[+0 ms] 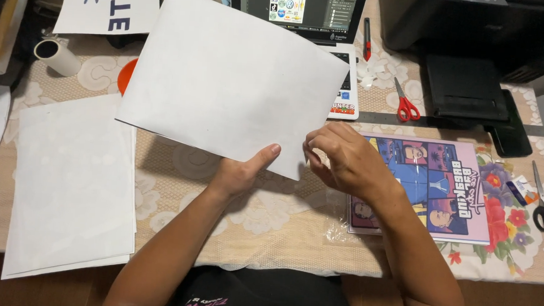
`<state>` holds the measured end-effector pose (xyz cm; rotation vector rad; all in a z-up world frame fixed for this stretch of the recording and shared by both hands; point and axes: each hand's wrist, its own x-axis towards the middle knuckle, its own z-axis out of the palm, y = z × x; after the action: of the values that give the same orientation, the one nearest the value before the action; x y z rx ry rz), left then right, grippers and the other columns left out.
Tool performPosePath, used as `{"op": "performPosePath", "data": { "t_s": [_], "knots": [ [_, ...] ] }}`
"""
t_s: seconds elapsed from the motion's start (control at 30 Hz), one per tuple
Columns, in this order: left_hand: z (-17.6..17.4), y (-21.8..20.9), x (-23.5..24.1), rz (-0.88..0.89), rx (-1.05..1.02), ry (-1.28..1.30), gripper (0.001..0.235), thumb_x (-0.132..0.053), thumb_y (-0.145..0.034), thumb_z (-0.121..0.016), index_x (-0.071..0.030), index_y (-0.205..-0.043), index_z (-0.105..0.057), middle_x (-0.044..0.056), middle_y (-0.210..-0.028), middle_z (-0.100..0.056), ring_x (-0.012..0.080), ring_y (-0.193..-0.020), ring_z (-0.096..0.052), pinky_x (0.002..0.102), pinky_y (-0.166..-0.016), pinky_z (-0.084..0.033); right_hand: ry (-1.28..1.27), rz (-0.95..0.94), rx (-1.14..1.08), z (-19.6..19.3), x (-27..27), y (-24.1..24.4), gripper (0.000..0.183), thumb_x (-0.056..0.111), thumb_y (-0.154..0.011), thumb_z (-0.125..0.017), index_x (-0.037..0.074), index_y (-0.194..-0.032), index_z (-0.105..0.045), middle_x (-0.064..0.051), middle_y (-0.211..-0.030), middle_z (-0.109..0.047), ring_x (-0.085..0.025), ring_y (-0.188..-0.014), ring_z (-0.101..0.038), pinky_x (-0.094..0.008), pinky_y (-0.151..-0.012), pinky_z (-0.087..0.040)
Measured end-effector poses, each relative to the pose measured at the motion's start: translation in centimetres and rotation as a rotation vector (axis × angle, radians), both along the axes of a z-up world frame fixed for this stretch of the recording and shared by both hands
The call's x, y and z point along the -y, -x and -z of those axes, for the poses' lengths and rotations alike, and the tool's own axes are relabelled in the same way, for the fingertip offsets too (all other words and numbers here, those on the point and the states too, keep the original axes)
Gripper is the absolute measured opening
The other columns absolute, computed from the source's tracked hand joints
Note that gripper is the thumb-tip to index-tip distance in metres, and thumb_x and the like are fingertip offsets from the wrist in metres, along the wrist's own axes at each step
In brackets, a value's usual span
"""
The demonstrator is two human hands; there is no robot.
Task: The person sits at a table and peels small white stickers from a sheet, placing them into a red bowl. They handle a white sheet of paper, folding and unfolding it, and continue peeling stickers throughout the video.
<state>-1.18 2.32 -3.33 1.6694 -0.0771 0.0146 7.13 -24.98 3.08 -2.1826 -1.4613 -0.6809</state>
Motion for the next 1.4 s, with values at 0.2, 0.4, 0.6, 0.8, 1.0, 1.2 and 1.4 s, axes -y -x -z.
{"op": "performPosePath", "data": {
  "t_s": [0.2, 0.4, 0.6, 0.8, 1.0, 1.2, 1.4],
  "knots": [
    [0.1, -1.2, 0.4, 0.025, 0.114, 0.003, 0.053, -0.028, -0.107, -0.082, 0.016, -0.135, -0.071, 0.03, -0.111, -0.083, 0.033, -0.12, -0.08, 0.054, -0.105, -0.065, 0.061, 0.021, 0.037, 1.8, 0.4, -0.4, 0.029, 0.006, -0.104, -0.068, 0.018, -0.118, -0.045, -0.006, -0.101, -0.07, -0.031, -0.083, -0.072, -0.046, -0.069, -0.059],
    [1.5, -1.8, 0.2, -0.022, -0.013, 0.207, 0.054, -0.019, -0.106, -0.082, 0.017, -0.141, -0.064, 0.028, -0.119, -0.082, 0.0353, -0.128, -0.076, 0.057, -0.113, -0.061, 0.099, 0.049, -0.028, 2.3, 0.3, -0.3, 0.027, 0.0, -0.108, -0.055, 0.018, -0.12, -0.039, -0.008, -0.098, -0.067, -0.03, -0.074, -0.072, -0.044, -0.065, -0.059],
    [3.5, -2.8, 1.3, -0.014, -0.051, 0.553, 0.055, -0.002, -0.101, -0.081, 0.016, -0.149, -0.06, 0.024, -0.125, -0.081, 0.0366, -0.129, -0.075, 0.056, -0.115, -0.061, 0.13, 0.061, 0.058, 4.4, 1.0, -1.3, 0.03, 0.0, -0.107, -0.051, 0.021, -0.121, -0.035, -0.005, -0.104, -0.064, -0.025, -0.073, -0.07, -0.041, -0.067, -0.059],
    [6.4, -3.9, 1.6, -0.073, -0.075, 0.673, 0.06, 0.006, -0.095, -0.083, 0.01, -0.151, -0.062, 0.02, -0.127, -0.081, 0.0375, -0.128, -0.074, 0.057, -0.115, -0.061, 0.113, 0.05, 0.048, 4.5, 1.2, -1.2, 0.032, 0.001, -0.108, -0.052, 0.023, -0.12, -0.033, -0.005, -0.104, -0.062, -0.025, -0.069, -0.071, -0.042, -0.064, -0.061],
    [7.8, -4.6, 1.2, -0.112, -0.082, 0.708, 0.065, 0.009, -0.093, -0.083, 0.006, -0.154, -0.061, 0.019, -0.13, -0.08, 0.0373, -0.129, -0.074, 0.057, -0.115, -0.061, 0.103, 0.033, 0.058, 4.3, 1.2, -0.9, 0.033, 0.0, -0.107, -0.05, 0.025, -0.119, -0.031, -0.004, -0.105, -0.061, -0.023, -0.067, -0.069, -0.042, -0.061, -0.06],
    [7.7, -5.2, 0.9, -0.145, -0.09, 0.775, 0.065, 0.01, -0.091, -0.086, 0.002, -0.152, -0.066, 0.018, -0.128, -0.082, 0.0372, -0.128, -0.076, 0.056, -0.112, -0.064, 0.015, 0.007, 0.097, 3.3, 0.8, -0.7, 0.038, -0.003, -0.104, -0.054, 0.025, -0.117, -0.032, -0.004, -0.101, -0.06, -0.024, -0.064, -0.066, -0.041, -0.056, -0.059],
    [8.4, -4.6, 0.2, -0.19, -0.087, 0.764, 0.062, 0.007, -0.091, -0.086, 0.001, -0.15, -0.067, 0.018, -0.128, -0.082, 0.0364, -0.126, -0.076, 0.057, -0.111, -0.063, -0.054, 0.026, 0.198, 5.1, 1.6, -1.6, 0.03, 0.001, -0.106, -0.057, 0.02, -0.117, -0.036, -0.005, -0.107, -0.066, -0.023, -0.067, -0.066, -0.038, -0.059, -0.06]
  ]
}}
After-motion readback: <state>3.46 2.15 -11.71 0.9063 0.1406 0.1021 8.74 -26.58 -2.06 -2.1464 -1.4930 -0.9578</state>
